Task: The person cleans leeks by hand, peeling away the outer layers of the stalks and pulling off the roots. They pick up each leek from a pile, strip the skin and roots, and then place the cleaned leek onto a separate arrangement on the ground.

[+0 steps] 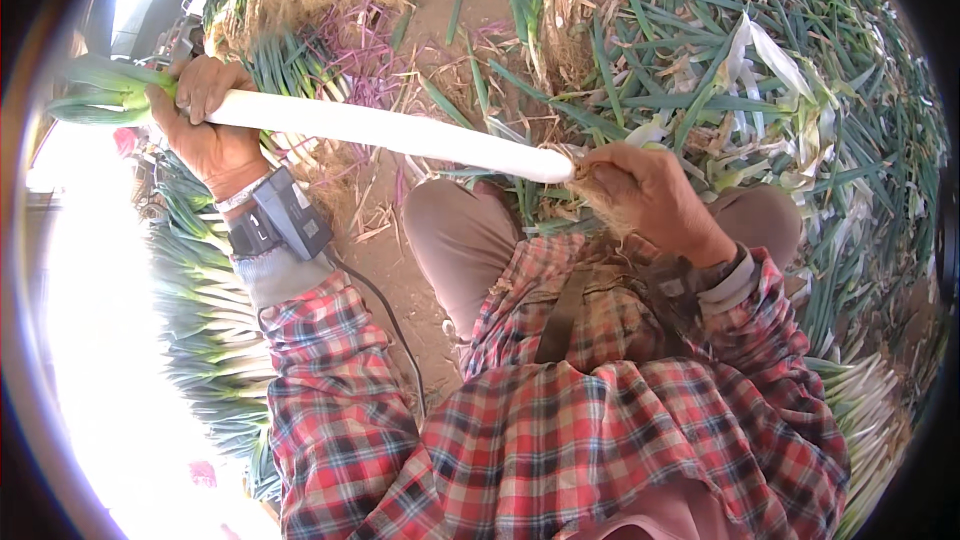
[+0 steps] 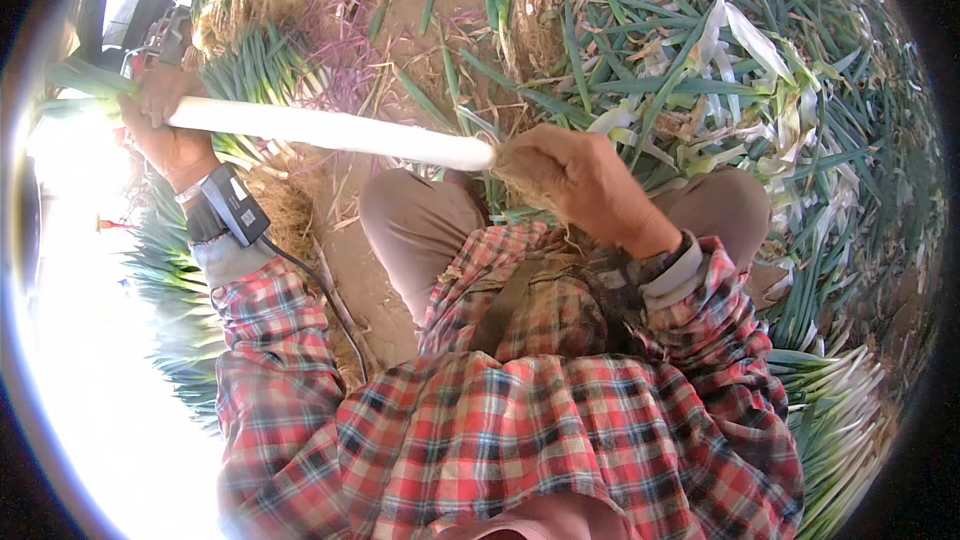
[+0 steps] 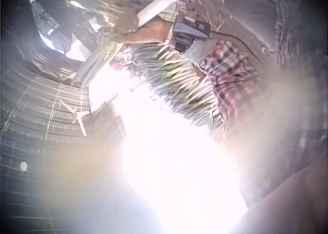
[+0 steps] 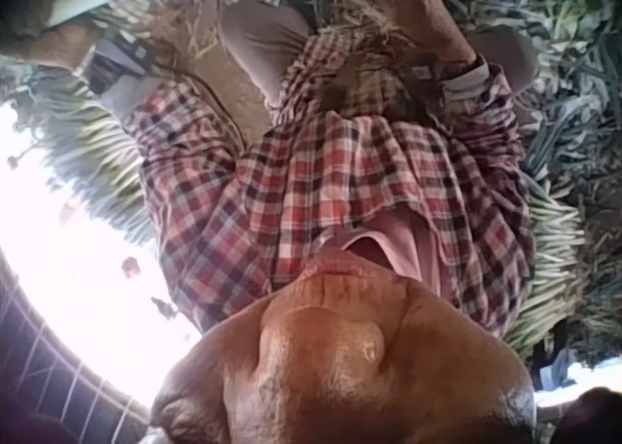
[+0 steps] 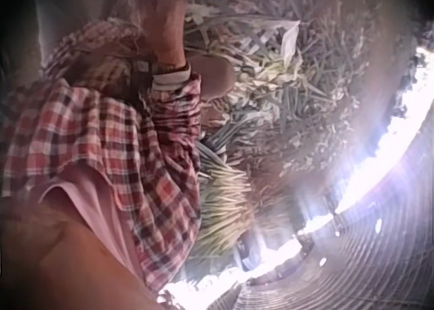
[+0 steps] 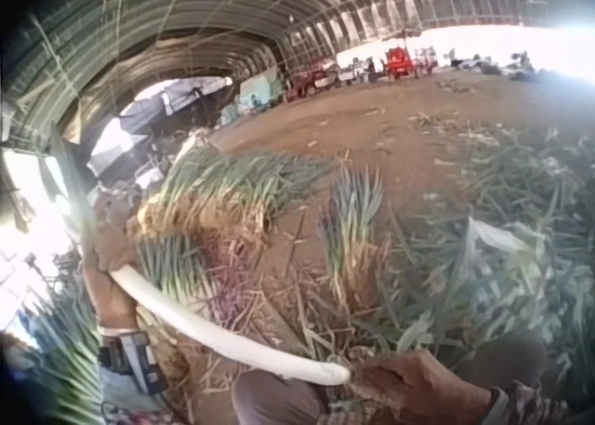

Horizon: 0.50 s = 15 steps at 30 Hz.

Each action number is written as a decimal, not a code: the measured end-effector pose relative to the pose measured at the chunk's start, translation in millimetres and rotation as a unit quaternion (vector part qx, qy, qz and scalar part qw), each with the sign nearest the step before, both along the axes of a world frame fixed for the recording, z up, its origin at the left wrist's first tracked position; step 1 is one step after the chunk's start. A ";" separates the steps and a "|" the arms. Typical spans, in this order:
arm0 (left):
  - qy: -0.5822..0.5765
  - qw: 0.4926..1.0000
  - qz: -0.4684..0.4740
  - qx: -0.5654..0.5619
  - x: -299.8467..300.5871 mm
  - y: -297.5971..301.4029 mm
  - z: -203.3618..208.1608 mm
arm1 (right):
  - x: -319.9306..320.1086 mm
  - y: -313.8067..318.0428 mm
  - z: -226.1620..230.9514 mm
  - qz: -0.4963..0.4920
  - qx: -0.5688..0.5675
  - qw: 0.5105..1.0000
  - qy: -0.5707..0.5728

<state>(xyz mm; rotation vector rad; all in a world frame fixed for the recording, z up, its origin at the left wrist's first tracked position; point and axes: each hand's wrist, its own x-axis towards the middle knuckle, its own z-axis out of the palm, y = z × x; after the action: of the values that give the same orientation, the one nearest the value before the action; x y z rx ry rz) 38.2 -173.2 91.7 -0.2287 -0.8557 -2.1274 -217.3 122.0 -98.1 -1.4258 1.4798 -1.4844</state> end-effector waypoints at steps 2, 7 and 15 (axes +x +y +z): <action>-0.017 0.999 0.027 -0.004 0.3 2.8 -1.0 | -16.6 -2.1 -8.4 -0.099 0.069 0.966 0.228; -0.169 0.957 0.235 -0.032 -5.2 17.2 -11.8 | 2.8 -20.5 28.2 -0.156 -0.096 0.963 0.198; -0.224 0.937 0.269 0.006 -23.7 40.2 -20.9 | 55.3 -50.1 11.1 -0.036 -0.098 0.983 0.150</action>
<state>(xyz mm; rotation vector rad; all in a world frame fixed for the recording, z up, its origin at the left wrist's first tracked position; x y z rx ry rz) 14.5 -132.9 70.9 0.4706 -1.0214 -1.6763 -162.0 71.9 -87.1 -1.7963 1.6129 -1.5461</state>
